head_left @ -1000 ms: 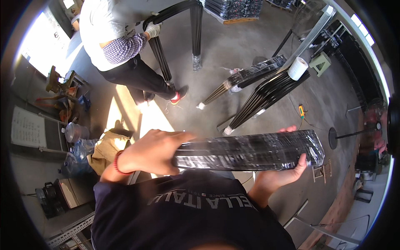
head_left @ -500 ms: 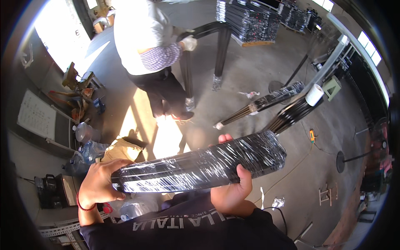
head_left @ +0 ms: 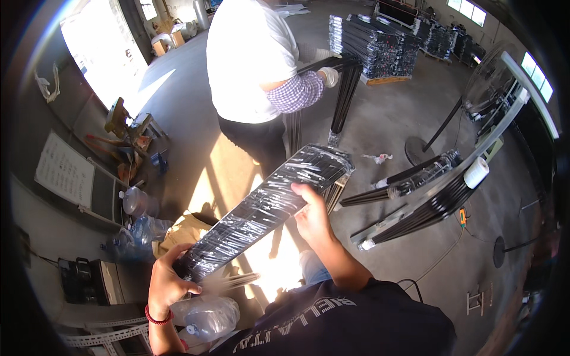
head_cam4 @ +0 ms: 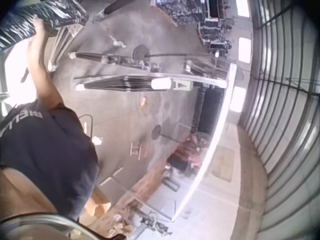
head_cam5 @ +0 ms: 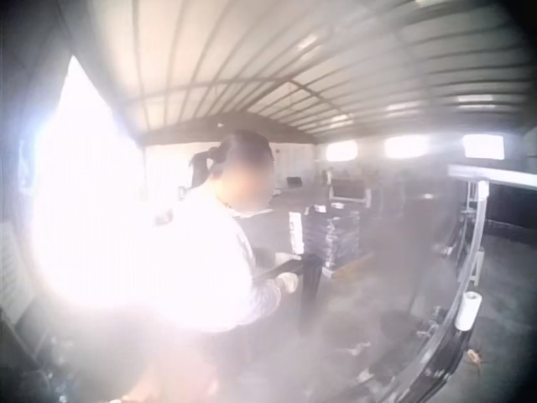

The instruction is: The person uses a roll of plastic wrap to wrap a bundle of black U-shaped metal frames, rotating the roll around the frames and tucking the end under the wrap.

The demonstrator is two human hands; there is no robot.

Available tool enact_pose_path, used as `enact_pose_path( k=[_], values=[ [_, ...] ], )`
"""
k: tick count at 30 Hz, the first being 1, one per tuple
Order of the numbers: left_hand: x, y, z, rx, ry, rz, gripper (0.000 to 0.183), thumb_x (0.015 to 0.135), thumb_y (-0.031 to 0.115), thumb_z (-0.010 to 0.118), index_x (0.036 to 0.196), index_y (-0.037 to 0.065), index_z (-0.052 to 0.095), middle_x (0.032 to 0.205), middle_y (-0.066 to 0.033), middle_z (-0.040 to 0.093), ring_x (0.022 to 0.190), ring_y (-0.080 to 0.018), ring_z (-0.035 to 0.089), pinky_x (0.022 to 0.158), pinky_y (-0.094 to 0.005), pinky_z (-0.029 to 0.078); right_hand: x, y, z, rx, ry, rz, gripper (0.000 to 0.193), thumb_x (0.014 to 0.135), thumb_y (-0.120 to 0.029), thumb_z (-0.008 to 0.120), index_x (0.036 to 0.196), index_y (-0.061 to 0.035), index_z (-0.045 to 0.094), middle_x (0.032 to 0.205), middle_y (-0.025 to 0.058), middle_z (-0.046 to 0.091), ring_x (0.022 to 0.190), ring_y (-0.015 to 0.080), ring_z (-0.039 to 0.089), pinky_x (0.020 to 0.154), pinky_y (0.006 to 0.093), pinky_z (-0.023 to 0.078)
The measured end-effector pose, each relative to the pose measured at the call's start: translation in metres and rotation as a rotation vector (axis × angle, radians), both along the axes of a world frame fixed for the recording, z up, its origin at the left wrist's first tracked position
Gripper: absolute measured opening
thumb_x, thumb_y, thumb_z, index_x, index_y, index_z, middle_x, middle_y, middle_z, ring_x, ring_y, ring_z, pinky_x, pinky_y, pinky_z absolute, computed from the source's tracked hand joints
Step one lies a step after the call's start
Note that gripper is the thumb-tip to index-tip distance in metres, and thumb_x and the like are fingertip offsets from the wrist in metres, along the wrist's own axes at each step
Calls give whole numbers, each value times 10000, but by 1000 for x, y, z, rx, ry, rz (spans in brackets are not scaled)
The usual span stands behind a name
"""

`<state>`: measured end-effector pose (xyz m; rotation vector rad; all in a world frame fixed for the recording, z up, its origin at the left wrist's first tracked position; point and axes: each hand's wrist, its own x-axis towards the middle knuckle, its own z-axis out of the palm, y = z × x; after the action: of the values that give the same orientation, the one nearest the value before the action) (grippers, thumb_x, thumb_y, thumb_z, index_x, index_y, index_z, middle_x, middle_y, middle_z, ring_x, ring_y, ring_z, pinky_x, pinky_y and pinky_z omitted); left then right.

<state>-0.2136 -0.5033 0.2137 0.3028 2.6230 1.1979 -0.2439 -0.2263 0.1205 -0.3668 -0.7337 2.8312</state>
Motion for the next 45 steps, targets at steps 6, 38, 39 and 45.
enact_pose_path(
  k=[6, 38, 39, 45],
  values=[
    [-86, 43, -13, 3, -120, -32, 728, 340, -60, 699, 1050, -15, 544, 835, -75, 621, 749, -140, 564, 720, -235, 428, -85, 39, -22, -16, 23, 71, 295, 748, -42, 594, 1025, -43, 490, 926, 35, 556, 876, 131, 544, 776, 278, 440],
    [-415, 290, -114, 138, -494, -640, 319, 828, 279, 540, 687, -6, 509, 583, 20, 429, 575, -51, 369, 502, -238, 299, -271, 258, -31, 25, -119, -699, 219, 698, -75, 518, 893, 10, 566, 847, 95, 609, 771, 226, 587, 735, 336, 467],
    [-416, 300, -119, 169, -506, -626, 322, 835, 280, 532, 695, -9, 517, 584, 14, 441, 578, -53, 381, 508, -238, 311, -275, 267, -35, 31, -108, -709, 211, 697, -76, 519, 886, 6, 567, 838, 91, 608, 762, 224, 586, 727, 334, 468],
    [-401, 375, -134, 19, -461, -672, 412, 851, 385, 492, 875, -12, 598, 728, -103, 594, 707, -164, 556, 653, -301, 424, -254, 346, -88, 30, -158, -774, 183, 675, -132, 524, 794, -11, 593, 819, 100, 601, 767, 238, 578, 726, 349, 477]
  ],
)
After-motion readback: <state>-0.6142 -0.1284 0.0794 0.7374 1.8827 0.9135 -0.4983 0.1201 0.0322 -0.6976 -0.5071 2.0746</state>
